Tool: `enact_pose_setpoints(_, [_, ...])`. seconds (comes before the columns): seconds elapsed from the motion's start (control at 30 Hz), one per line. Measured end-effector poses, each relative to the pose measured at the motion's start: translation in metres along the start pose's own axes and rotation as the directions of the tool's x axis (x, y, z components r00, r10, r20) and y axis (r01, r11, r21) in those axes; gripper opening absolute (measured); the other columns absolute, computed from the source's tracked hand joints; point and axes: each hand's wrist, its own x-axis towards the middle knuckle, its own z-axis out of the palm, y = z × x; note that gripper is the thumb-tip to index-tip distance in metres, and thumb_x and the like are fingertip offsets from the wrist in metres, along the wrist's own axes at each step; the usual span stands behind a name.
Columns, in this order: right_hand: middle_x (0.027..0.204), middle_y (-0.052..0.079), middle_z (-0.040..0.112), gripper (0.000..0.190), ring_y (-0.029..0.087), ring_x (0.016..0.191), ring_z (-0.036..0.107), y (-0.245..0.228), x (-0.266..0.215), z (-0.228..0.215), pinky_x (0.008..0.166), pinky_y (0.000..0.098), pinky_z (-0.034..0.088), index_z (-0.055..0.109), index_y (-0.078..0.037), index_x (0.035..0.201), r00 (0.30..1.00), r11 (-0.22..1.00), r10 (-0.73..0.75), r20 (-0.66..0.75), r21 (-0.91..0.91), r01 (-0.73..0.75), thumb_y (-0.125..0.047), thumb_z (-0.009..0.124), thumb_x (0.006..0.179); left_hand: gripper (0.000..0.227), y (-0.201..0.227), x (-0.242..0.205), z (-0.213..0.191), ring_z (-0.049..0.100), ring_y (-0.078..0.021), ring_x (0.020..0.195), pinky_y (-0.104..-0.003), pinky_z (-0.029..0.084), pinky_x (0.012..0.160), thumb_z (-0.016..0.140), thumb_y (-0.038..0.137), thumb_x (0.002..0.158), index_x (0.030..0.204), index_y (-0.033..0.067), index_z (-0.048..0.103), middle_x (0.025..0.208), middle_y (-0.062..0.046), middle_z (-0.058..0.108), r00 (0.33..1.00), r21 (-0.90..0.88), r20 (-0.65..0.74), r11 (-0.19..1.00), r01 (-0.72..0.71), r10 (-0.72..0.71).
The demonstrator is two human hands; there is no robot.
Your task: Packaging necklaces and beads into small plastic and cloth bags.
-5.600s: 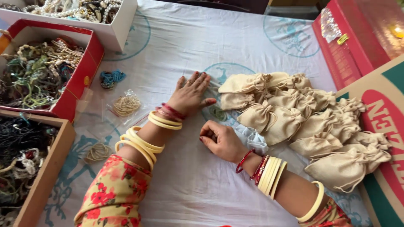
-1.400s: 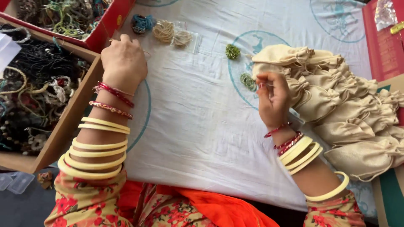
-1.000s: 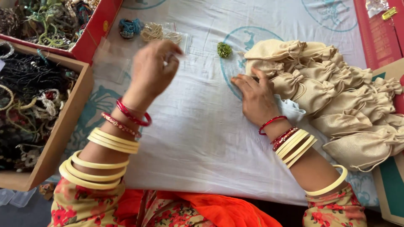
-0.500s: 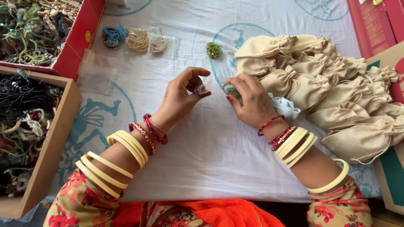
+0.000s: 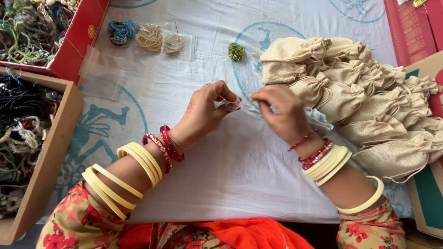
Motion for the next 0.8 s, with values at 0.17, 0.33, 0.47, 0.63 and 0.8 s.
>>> enact_pose_setpoints(0.17, [0.111,0.011,0.07,0.015,0.019,0.103,0.071,-0.02,-0.001,-0.023,0.088,0.0296,0.061,0.069,0.001,0.107,0.957,0.944,0.069,-0.281,0.329,0.029,0.01,0.071,0.097,0.038,0.02,0.004,0.003,0.073,-0.008,0.091,-0.029,0.06,0.081,0.078,0.015,0.084,0.12,0.0092,0.063,0.098,-0.004,0.077,0.931,-0.26,0.157,0.895,0.362,-0.331])
enact_pose_setpoints(0.33, [0.112,0.011,0.07,0.012,0.018,0.104,0.071,-0.031,-0.008,-0.021,0.088,0.0279,0.061,0.068,-0.001,0.106,0.965,0.863,0.095,-0.246,0.504,0.044,0.007,0.072,0.098,0.029,0.009,-0.007,0.027,0.069,-0.0069,0.087,-0.027,0.059,0.078,0.08,0.016,0.085,0.112,0.0068,0.074,0.099,-0.002,0.077,0.944,-0.243,0.236,0.927,0.285,-0.229])
enact_pose_setpoints(0.47, [0.109,0.011,0.072,0.012,0.02,0.103,0.073,-0.038,-0.007,-0.021,0.09,0.0301,0.06,0.068,-0.001,0.105,0.977,0.9,0.025,-0.214,0.43,0.071,0.006,0.073,0.096,0.026,0.027,-0.007,0.025,0.066,-0.0059,0.077,-0.026,0.055,0.072,0.081,0.019,0.087,0.109,0.0086,0.074,0.089,0.0,0.077,0.912,-0.155,0.293,0.927,0.342,-0.287])
enact_pose_setpoints(0.63, [0.104,0.011,0.073,0.015,0.019,0.097,0.071,-0.04,-0.005,-0.024,0.085,0.0302,0.057,0.069,-0.001,0.104,0.977,0.941,0.025,-0.211,0.334,0.048,0.006,0.075,0.093,0.028,0.027,-0.005,0.022,0.059,-0.0051,0.072,-0.025,0.054,0.068,0.08,0.019,0.086,0.111,0.0088,0.073,0.091,0.003,0.076,0.896,-0.211,0.279,0.889,0.407,-0.344])
enact_pose_setpoints(0.8, [0.107,0.01,0.071,0.016,0.018,0.099,0.07,-0.036,-0.007,-0.026,0.087,0.0286,0.057,0.067,-0.002,0.107,0.967,0.911,0.065,-0.246,0.41,0.043,0.007,0.072,0.094,0.024,0.015,-0.005,0.024,0.057,-0.0031,0.074,-0.023,0.052,0.068,0.078,0.019,0.089,0.11,0.0087,0.073,0.095,0.004,0.074,0.903,-0.285,0.256,0.866,0.411,-0.345])
